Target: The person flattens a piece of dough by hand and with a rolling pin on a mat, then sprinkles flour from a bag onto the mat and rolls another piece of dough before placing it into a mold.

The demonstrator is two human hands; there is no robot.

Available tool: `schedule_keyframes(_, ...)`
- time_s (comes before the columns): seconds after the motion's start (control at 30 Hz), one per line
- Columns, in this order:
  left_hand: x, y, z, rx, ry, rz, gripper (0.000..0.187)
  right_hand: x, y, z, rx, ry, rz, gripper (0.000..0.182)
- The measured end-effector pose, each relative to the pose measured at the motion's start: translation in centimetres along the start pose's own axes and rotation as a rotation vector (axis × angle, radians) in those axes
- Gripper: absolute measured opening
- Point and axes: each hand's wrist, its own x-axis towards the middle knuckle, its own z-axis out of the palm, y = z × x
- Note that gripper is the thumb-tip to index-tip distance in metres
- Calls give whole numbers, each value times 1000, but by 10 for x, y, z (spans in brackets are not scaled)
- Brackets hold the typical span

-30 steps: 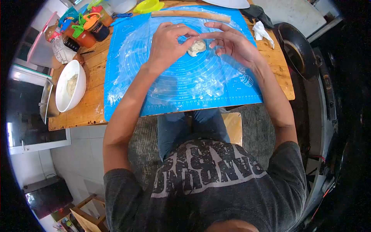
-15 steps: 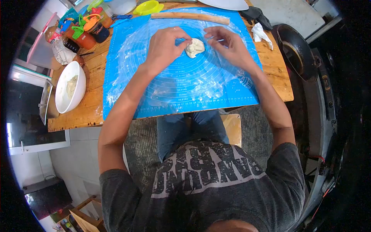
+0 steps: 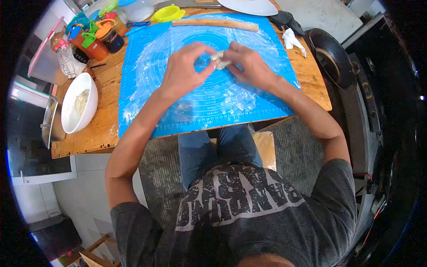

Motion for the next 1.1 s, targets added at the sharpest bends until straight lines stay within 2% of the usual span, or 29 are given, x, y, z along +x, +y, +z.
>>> schedule_keyframes(0.07,6,-13,10,41,223,73,35,8,-4,-2,99,52,183,34)
schedule_keyframes(0.1,3,-23,19,60,191,115,39,11,-5,-3,151,75,274,35)
schedule_keyframes(0.17,-5,-43,34,102,113,200,48,5,8,4,336,-33,315,43)
schedule_keyframes(0.27,-11,-38,31,180,-83,65,51,-1,12,-16,716,-108,382,45)
schedule_keyframes(0.3,-10,-33,28,229,-95,110,50,-1,9,-24,862,-122,406,44)
schedule_keyframes(0.37,-3,-21,16,335,-110,201,49,4,3,-32,594,-67,482,42)
schedule_keyframes(0.4,1,-18,18,244,-83,177,48,8,3,-33,461,-39,511,41)
schedule_keyframes(0.5,14,-10,30,50,-61,117,44,11,27,-30,613,-233,508,35)
schedule_keyframes(0.6,20,-19,39,17,-108,112,44,30,57,-49,292,-129,527,31)
schedule_keyframes(0.63,24,-18,35,24,-106,137,44,41,59,-56,92,-42,516,32)
schedule_keyframes(0.67,25,-17,33,24,-110,158,44,46,70,-56,-14,-4,409,33)
schedule_keyframes(0.73,35,-30,37,112,34,109,45,53,110,-40,-223,47,207,35)
schedule_keyframes(0.77,39,-34,37,158,110,88,45,52,132,-25,-219,59,174,42)
schedule_keyframes(0.87,27,-22,26,309,-241,81,49,49,142,-2,-242,-44,255,45)
schedule_keyframes(0.97,19,-35,43,424,-183,169,53,49,148,5,-313,15,197,39)
schedule_keyframes(1.07,30,-27,28,355,-397,23,55,46,135,1,-353,52,222,33)
schedule_keyframes(1.1,32,-30,26,46,-321,4,55,48,127,-5,-365,69,239,31)
